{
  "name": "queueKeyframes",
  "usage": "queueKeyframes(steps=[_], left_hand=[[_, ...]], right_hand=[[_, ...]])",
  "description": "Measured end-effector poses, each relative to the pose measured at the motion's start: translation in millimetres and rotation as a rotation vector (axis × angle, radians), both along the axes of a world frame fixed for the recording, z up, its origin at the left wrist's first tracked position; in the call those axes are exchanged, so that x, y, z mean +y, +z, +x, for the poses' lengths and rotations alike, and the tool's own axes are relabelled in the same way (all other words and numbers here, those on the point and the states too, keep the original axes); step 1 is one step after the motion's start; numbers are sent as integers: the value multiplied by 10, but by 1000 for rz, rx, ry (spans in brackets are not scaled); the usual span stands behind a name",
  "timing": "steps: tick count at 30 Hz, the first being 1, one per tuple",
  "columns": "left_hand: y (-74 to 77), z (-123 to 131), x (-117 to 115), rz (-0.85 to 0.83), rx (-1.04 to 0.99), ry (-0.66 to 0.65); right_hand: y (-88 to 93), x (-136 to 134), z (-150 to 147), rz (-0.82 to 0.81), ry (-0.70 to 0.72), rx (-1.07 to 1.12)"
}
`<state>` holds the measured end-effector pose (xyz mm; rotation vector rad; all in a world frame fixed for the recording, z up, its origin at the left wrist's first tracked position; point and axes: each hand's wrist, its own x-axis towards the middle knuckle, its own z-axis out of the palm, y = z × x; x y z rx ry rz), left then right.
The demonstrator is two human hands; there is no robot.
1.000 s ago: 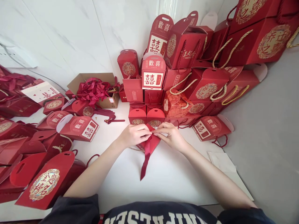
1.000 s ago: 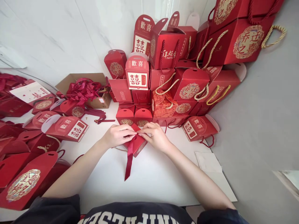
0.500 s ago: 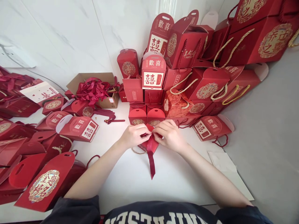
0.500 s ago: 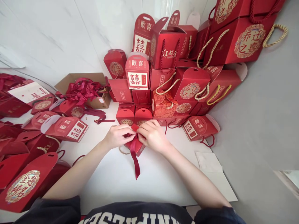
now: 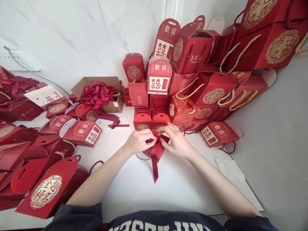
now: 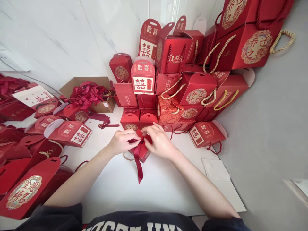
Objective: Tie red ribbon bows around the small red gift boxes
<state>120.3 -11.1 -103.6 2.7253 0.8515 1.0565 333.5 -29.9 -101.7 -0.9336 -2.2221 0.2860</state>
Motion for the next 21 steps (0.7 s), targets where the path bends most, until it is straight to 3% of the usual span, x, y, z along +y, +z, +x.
queueKeyframes(steps=[3, 7, 21], left_hand=[[12, 9, -6, -7, 7, 10], [38, 26, -13, -15, -10, 26], [50, 50, -23, -18, -23, 28]], right_hand=[[-3, 7, -11, -6, 51, 5], [-11, 1, -34, 71, 15, 0], [-4, 14, -3, -113, 9, 79]])
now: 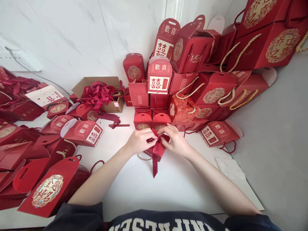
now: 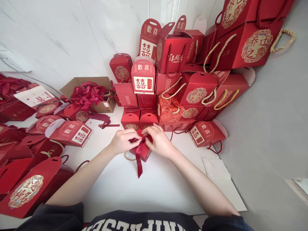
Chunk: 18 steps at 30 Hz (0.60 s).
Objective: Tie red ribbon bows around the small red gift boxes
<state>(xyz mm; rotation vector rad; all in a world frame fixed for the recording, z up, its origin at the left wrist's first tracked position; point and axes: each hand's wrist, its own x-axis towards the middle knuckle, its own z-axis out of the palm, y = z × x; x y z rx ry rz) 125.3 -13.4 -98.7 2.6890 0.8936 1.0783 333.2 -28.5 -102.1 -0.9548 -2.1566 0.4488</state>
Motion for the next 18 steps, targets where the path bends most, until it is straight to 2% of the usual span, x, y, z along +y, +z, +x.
queueKeyframes(steps=[4, 8, 13, 18], left_hand=[[-5, -3, 4, -1, 1, -4], [-1, 1, 5, 36, -6, 0], [10, 12, 4, 45, -18, -4], [-23, -3, 12, 56, -12, 9]], right_hand=[[1, 0, -4, -6, -51, 60], [6, -9, -9, -65, 6, 44], [4, 8, 9, -71, -16, 95], [-55, 2, -50, -111, 64, 139]])
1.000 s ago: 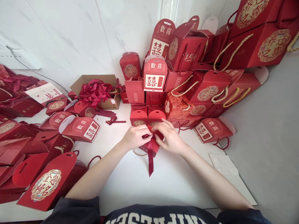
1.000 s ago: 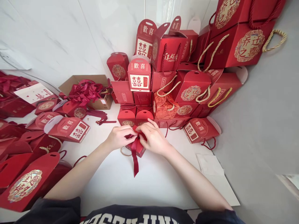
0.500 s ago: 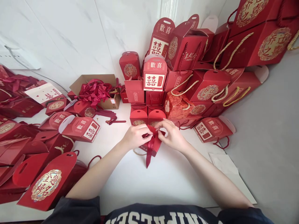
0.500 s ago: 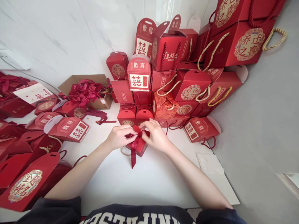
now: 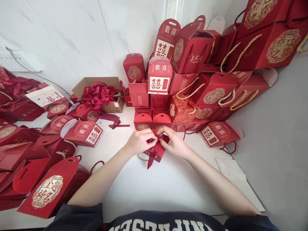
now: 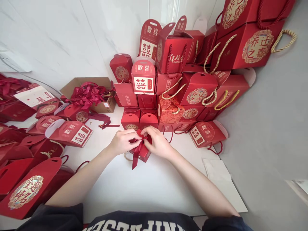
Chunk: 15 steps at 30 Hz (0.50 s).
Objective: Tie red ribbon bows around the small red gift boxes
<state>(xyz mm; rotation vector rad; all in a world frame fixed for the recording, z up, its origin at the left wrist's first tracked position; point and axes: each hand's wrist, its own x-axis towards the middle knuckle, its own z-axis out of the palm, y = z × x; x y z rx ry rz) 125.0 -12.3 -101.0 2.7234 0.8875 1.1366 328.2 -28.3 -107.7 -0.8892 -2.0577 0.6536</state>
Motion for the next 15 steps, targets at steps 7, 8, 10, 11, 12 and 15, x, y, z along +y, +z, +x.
queueKeyframes(steps=[7, 8, 10, 11, 12, 15], left_hand=[[16, -1, -3, -7, 6, 1], [23, 4, -7, -8, 11, 2], [32, 13, -16, -10, 18, 3], [34, 16, -20, -9, 17, 3], [34, 19, -23, -8, 12, 3], [27, 27, -38, 10, -7, -8]], right_hand=[[-147, -20, -107, 129, -169, 68], [-142, -15, -92, 188, -215, 25], [-77, -8, -22, 335, -339, -142], [-13, -10, 33, 404, -410, -253], [70, -18, 99, 456, -477, -370], [372, -88, 348, 463, -624, -590]])
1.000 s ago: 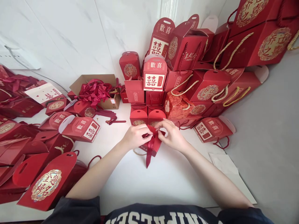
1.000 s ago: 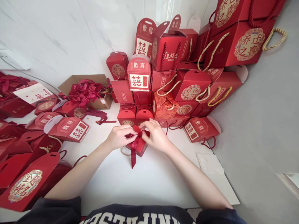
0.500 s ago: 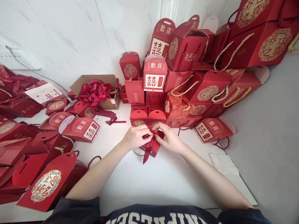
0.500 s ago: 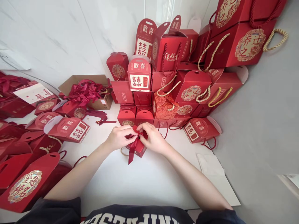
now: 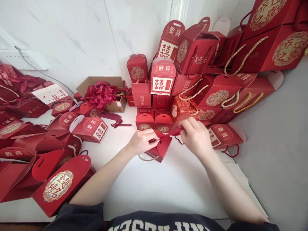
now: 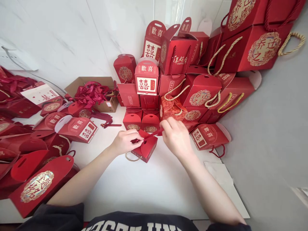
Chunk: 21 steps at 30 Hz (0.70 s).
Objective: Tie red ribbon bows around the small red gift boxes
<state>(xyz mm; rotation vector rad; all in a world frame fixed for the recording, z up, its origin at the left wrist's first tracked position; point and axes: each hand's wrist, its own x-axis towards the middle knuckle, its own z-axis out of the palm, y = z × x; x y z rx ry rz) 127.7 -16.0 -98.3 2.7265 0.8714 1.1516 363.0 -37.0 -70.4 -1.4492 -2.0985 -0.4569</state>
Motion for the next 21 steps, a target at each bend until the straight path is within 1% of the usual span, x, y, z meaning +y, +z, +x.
queueKeyframes(steps=[1, 2, 3, 4, 6, 7, 8, 10, 13, 16, 18, 21], left_hand=[[-4, 4, -7, 9, -1, -3], [-8, 11, -16, 18, 2, -4], [-12, 20, -27, 25, 8, -4], [-15, 33, -41, 30, 14, -2], [-18, 68, -76, 33, 25, 9], [-17, 89, -99, 32, 29, 15], [-13, 111, -126, 33, 35, 23], [0, 152, -197, 38, 50, 37], [21, 185, -351, 47, 88, 39], [19, 189, -561, 52, 121, 14], [-1, 201, -718, 75, 138, -14], [-36, 265, -930, 118, 169, -97]], right_hand=[[93, -37, 89, -24, -48, -22], [172, -77, 175, -90, -74, -41], [234, -117, 254, -206, -66, -64], [276, -154, 323, -357, -25, -89], [316, -211, 416, -660, 112, -116], [322, -228, 435, -765, 178, -108], [326, -237, 437, -826, 225, -85], [342, -233, 395, -850, 266, -17], [413, -178, 261, -813, 310, 45], [515, -65, 34, -768, 454, 60], [572, 22, -225, -712, 598, 53], [589, 89, -834, -601, 873, -34]])
